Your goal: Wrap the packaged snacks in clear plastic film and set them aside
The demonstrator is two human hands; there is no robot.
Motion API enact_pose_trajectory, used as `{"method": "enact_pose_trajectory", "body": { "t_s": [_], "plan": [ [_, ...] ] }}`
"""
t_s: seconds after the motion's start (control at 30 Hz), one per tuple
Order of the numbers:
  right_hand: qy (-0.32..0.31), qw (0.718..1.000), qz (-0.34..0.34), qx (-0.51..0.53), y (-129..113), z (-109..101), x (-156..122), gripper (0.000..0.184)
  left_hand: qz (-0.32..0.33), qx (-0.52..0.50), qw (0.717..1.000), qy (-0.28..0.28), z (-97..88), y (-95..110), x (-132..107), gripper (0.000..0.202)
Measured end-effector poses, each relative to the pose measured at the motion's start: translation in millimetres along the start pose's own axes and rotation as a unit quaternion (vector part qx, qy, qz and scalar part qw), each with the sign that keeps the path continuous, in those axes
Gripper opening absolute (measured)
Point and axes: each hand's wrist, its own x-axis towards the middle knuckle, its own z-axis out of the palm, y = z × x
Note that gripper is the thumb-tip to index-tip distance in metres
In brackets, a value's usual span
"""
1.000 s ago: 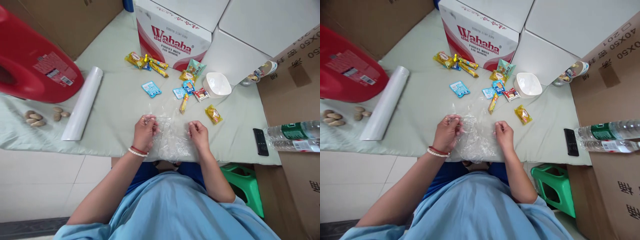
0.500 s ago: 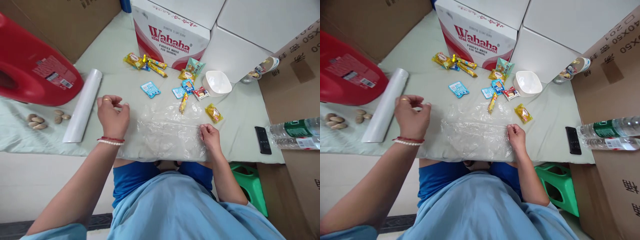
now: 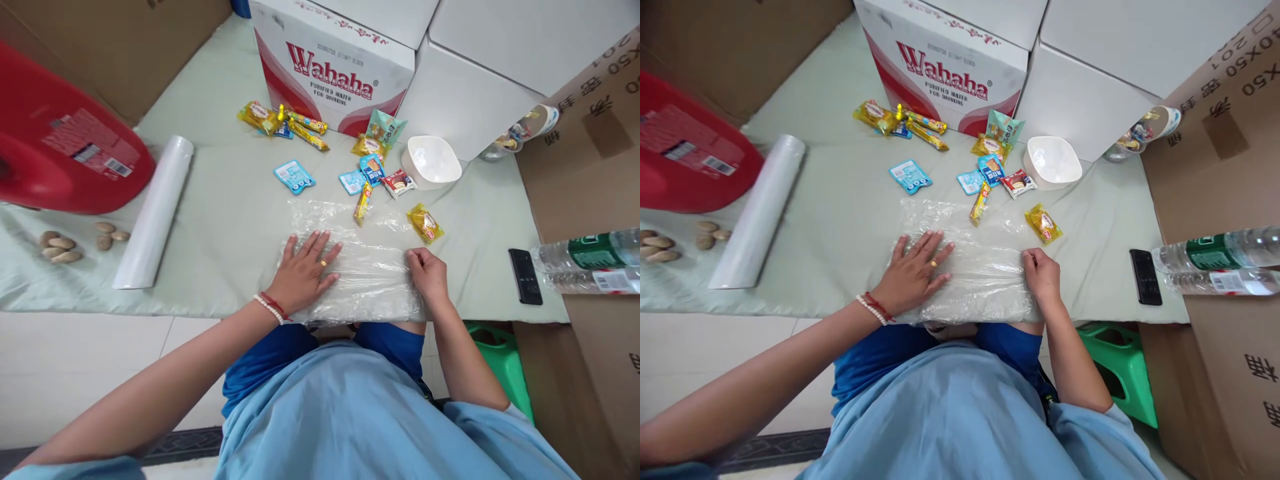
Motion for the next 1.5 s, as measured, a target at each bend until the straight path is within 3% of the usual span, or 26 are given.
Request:
{"method": "enact_pose_trajectory", "body": {
  "t_s": [0.1, 0.2, 0.27, 0.37, 0.43, 0.57, 0.67, 0.73, 0.83, 0.93, 1.07, 1.17, 1.27, 1.4, 1.5],
  "plan": [
    [0.056, 0.996, -0.043, -0.060, -1.1, -8.1, -3.3, 0.034, -0.002, 0.014, 1.000, 0.006, -5.6, -7.2, -3.0, 0.071],
    [0.132, 0.980, -0.131, -0.067, -28.3, -3.0, -15.8, 0.037, 0.001, 0.016, 1.000, 0.002, -4.5, -4.1, -1.4, 0.076],
    [0.091, 0.970, -0.219, -0.056, -49.5, 8.9, -24.3, 0.037, 0.008, 0.020, 1.000, -0.004, -2.1, -2.1, -0.8, 0.077],
    [-0.055, 0.945, -0.311, -0.082, -60.8, 30.2, -27.8, 0.045, 0.020, 0.024, 0.999, -0.019, -3.4, -7.0, -4.4, 0.078],
    [-0.104, 0.947, -0.279, -0.123, -50.5, 38.0, -24.5, 0.052, 0.020, 0.032, 0.999, -0.027, -9.6, -15.4, -9.5, 0.077],
    [-0.073, 0.963, -0.214, -0.143, -25.6, 32.3, -22.0, 0.057, -0.011, 0.038, 0.999, -0.012, -30.2, -22.2, -14.5, 0.069],
    [-0.040, 0.961, -0.248, -0.111, -36.9, 28.7, -27.5, 0.056, -0.009, 0.022, 0.998, 0.051, -42.4, -5.5, -3.2, 0.062],
    [-0.052, 0.951, -0.287, -0.099, -53.7, 35.2, -30.1, 0.055, 0.016, 0.010, 0.997, 0.071, -44.8, 6.9, 10.8, 0.059],
    [-0.116, 0.929, -0.333, -0.118, -67.4, 51.3, -28.0, 0.053, 0.013, 0.040, 0.998, 0.038, -41.3, 5.0, 31.3, 0.057],
    [-0.151, 0.922, -0.328, -0.139, -57.5, 53.8, -17.8, 0.050, -0.039, 0.122, 0.992, -0.019, -36.9, -22.8, 42.5, 0.061],
    [-0.161, 0.928, -0.308, -0.136, -43.1, 26.1, 17.1, 0.042, -0.038, 0.166, 0.984, -0.057, -36.6, -52.4, 43.6, 0.064],
    [-0.104, 0.946, -0.256, -0.171, -51.2, 8.0, 67.4, 0.040, -0.038, 0.175, 0.982, -0.055, -37.9, -52.7, 42.4, 0.065],
    [-0.065, 0.948, -0.233, -0.206, -66.1, 7.0, 130.0, 0.059, -0.039, 0.184, 0.981, -0.058, -38.1, -48.9, 42.7, 0.064],
    [-0.138, 0.902, -0.239, -0.333, -79.1, 15.5, 195.2, 0.078, -0.045, 0.188, 0.979, -0.058, -36.7, -49.0, 43.7, 0.063],
    [-0.178, 0.878, -0.234, -0.378, -82.6, 10.8, 213.3, 0.077, -0.051, 0.179, 0.981, -0.052, -35.7, -48.1, 43.5, 0.062]
  ]
}}
